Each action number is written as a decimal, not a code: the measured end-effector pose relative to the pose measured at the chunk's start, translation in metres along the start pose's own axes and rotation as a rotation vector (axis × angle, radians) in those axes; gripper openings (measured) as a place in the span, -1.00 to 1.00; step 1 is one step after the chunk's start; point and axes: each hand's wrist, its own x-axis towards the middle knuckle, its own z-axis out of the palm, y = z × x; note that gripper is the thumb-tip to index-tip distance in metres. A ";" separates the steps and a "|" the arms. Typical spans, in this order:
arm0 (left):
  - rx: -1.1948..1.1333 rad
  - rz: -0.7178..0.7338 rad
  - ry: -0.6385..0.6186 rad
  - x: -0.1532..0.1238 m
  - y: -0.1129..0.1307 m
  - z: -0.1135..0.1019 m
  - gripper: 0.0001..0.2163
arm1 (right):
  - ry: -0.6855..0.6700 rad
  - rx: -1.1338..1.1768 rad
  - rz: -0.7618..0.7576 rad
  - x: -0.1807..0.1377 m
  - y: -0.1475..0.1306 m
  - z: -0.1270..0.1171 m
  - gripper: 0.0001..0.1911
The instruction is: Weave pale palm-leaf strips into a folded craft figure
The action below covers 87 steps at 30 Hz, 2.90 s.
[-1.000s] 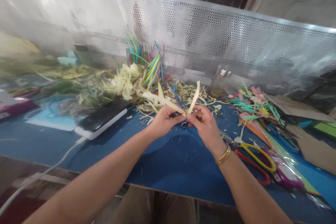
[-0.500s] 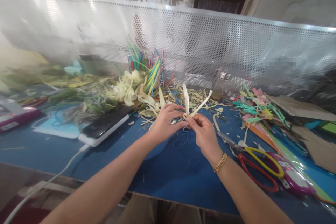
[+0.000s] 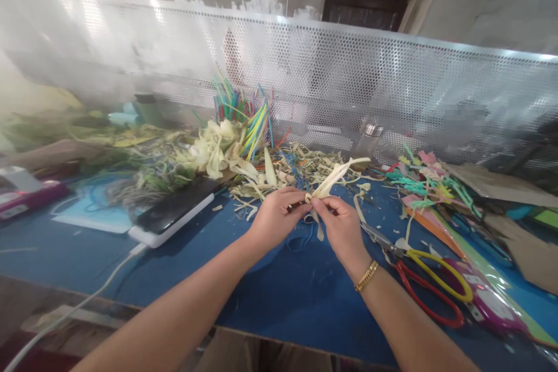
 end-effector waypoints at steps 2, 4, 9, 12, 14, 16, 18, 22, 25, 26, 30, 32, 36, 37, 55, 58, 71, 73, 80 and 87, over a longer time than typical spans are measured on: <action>-0.107 -0.075 0.001 0.001 -0.001 0.002 -0.73 | 0.004 -0.030 -0.008 0.000 -0.001 0.000 -0.66; -0.256 -0.184 0.012 0.002 -0.001 0.004 -0.70 | 0.001 -0.063 -0.026 0.000 -0.002 0.000 -0.67; -0.631 -0.485 0.089 0.003 -0.004 0.005 -0.76 | -0.074 -0.303 -0.168 0.001 -0.006 -0.007 -0.78; -0.717 -0.564 0.130 0.004 -0.007 0.002 -0.80 | -0.082 -0.612 -0.280 0.000 -0.014 -0.015 -0.83; -0.760 -0.611 0.141 0.005 -0.010 -0.001 -0.82 | -0.064 -0.715 -0.346 0.001 -0.019 -0.020 -0.85; -0.802 -0.674 0.139 0.007 -0.011 -0.005 -0.84 | -0.097 -0.648 -0.383 0.002 -0.021 -0.024 -0.84; -0.856 -0.750 0.121 0.009 -0.012 -0.008 -0.85 | -0.196 -0.474 -0.379 0.005 -0.020 -0.027 -0.81; -1.047 -0.929 0.001 0.010 -0.011 -0.011 -0.89 | -0.242 -0.375 -0.462 0.011 -0.014 -0.028 -0.74; -1.155 -1.015 -0.112 0.009 -0.011 -0.011 -0.92 | -0.194 -0.494 -0.609 0.009 -0.016 -0.026 -0.77; -1.170 -1.021 -0.137 0.008 -0.011 -0.011 -0.92 | -0.199 -0.507 -0.644 0.008 -0.018 -0.025 -0.78; -1.110 -0.967 -0.181 0.008 -0.011 -0.012 -0.90 | -0.235 -0.483 -0.701 0.004 -0.024 -0.025 -0.79; -1.009 -0.909 -0.157 0.008 -0.010 -0.013 -0.88 | -0.233 -0.520 -0.711 0.003 -0.026 -0.028 -0.78; -0.779 -0.775 -0.139 0.007 -0.010 -0.013 -0.84 | -0.244 -0.673 -0.778 0.003 -0.030 -0.032 -0.74; -0.718 -0.741 -0.152 0.007 -0.010 -0.013 -0.83 | -0.257 -0.701 -0.785 0.003 -0.031 -0.032 -0.74; -0.609 -0.510 -0.172 0.004 -0.003 -0.009 -0.75 | -0.010 -0.724 -0.539 -0.003 -0.019 -0.013 -0.86; -0.529 -0.392 -0.150 0.005 -0.003 -0.008 -0.78 | 0.039 -0.680 -0.444 -0.002 -0.013 -0.011 -0.83; -0.070 -0.073 -0.084 0.003 0.000 -0.005 -0.77 | -0.007 -0.287 -0.126 -0.002 -0.009 -0.004 -0.80; -0.083 -0.076 -0.069 0.002 -0.002 -0.005 -0.73 | -0.022 -0.210 -0.074 -0.003 -0.009 -0.003 -0.77; -0.639 -0.502 -0.150 0.004 -0.003 -0.007 -0.76 | -0.117 0.162 0.048 0.000 -0.010 -0.005 -0.77; -0.827 -0.650 -0.240 0.001 0.002 -0.008 -0.83 | -0.212 0.585 0.201 0.003 -0.007 -0.008 -0.75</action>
